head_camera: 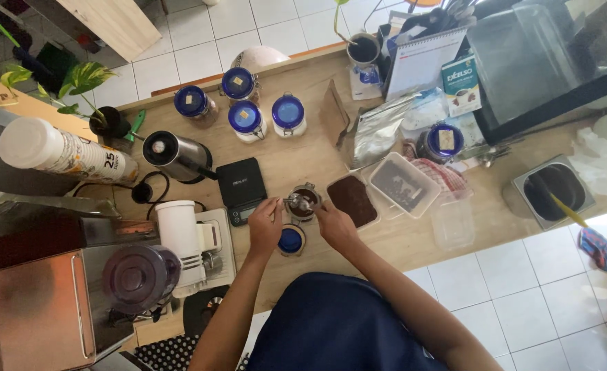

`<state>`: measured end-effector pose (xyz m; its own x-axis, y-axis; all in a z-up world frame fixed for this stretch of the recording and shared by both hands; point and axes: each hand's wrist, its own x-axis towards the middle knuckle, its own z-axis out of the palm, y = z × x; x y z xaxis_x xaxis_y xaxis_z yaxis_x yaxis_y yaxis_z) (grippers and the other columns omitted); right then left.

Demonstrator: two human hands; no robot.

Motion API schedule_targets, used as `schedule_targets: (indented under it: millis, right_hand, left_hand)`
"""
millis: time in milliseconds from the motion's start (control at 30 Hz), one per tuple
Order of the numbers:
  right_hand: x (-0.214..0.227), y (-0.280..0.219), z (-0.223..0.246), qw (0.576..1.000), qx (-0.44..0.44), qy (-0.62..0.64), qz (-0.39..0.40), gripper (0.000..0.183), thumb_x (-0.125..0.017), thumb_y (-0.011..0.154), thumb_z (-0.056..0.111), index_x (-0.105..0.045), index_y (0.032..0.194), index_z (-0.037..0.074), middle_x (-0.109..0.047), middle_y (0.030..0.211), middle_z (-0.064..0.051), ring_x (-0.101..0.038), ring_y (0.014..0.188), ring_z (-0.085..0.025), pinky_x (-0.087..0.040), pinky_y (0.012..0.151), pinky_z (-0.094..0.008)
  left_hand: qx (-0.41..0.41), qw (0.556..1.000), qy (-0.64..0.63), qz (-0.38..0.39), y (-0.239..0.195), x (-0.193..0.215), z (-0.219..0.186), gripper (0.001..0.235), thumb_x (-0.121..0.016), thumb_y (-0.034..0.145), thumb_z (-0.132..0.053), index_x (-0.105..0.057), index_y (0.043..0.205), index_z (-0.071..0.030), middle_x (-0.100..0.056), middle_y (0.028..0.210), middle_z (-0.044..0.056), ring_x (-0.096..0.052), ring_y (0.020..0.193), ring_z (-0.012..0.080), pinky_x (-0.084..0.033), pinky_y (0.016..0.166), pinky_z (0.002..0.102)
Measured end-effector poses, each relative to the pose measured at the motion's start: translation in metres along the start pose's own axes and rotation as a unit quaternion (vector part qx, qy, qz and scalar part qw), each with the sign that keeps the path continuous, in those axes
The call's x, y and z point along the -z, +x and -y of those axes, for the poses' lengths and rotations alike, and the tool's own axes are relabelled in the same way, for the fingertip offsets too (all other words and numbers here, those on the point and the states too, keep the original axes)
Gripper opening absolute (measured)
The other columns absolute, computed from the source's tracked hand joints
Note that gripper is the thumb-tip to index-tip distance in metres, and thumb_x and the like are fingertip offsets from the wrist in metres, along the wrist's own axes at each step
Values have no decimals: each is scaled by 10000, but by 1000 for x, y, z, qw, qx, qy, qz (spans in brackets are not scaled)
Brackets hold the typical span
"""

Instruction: Transferring a dark powder, likely coffee or cocoa, from a smaller container into a larger glass jar using a spoon and cleaning the workspace with a brush.

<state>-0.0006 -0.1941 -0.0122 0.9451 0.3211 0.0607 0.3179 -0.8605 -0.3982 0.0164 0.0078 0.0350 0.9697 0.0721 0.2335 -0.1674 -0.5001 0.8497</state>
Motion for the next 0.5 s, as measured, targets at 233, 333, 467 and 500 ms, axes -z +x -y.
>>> schedule_targets:
  millis: [233, 333, 467, 500]
  right_hand:
    - [-21, 0, -10, 997, -60, -13, 37, 339, -570, 949, 48, -720, 1227, 171, -583, 991, -78, -678, 673, -259, -561, 609, -370]
    - [-9, 2, -9, 995, -67, -33, 59, 358, -564, 950, 51, -721, 1237, 196, -560, 989, -72, -674, 659, -241, -538, 585, -369]
    - [31, 10, 4, 977, 96, -176, 77, 334, -617, 949, 57, -717, 1199, 254, -629, 1025, -29, -685, 765, -140, -545, 661, -227]
    - [43, 11, 9, 959, 137, -238, 75, 393, -637, 961, 74, -695, 1272, 307, -652, 1086, -18, -680, 810, -120, -546, 694, -211]
  left_hand:
    - [39, 997, -58, -19, -1, -5, 7, 190, -677, 1019, -88, -777, 1054, 69, -758, 857, 235, -742, 825, 415, -615, 675, 415]
    - [76, 996, -30, -22, -5, -11, 35, 182, -672, 1020, -127, -789, 971, 3, -745, 792, 197, -763, 775, 336, -597, 642, 421]
    - [239, 967, -75, -53, -11, -30, 81, 185, -717, 971, -212, -809, 1009, -57, -774, 755, 145, -769, 719, 249, -592, 663, 355]
    - [258, 960, -99, -53, -12, -32, 91, 196, -718, 962, -222, -811, 1012, -57, -774, 772, 159, -766, 719, 241, -595, 659, 343]
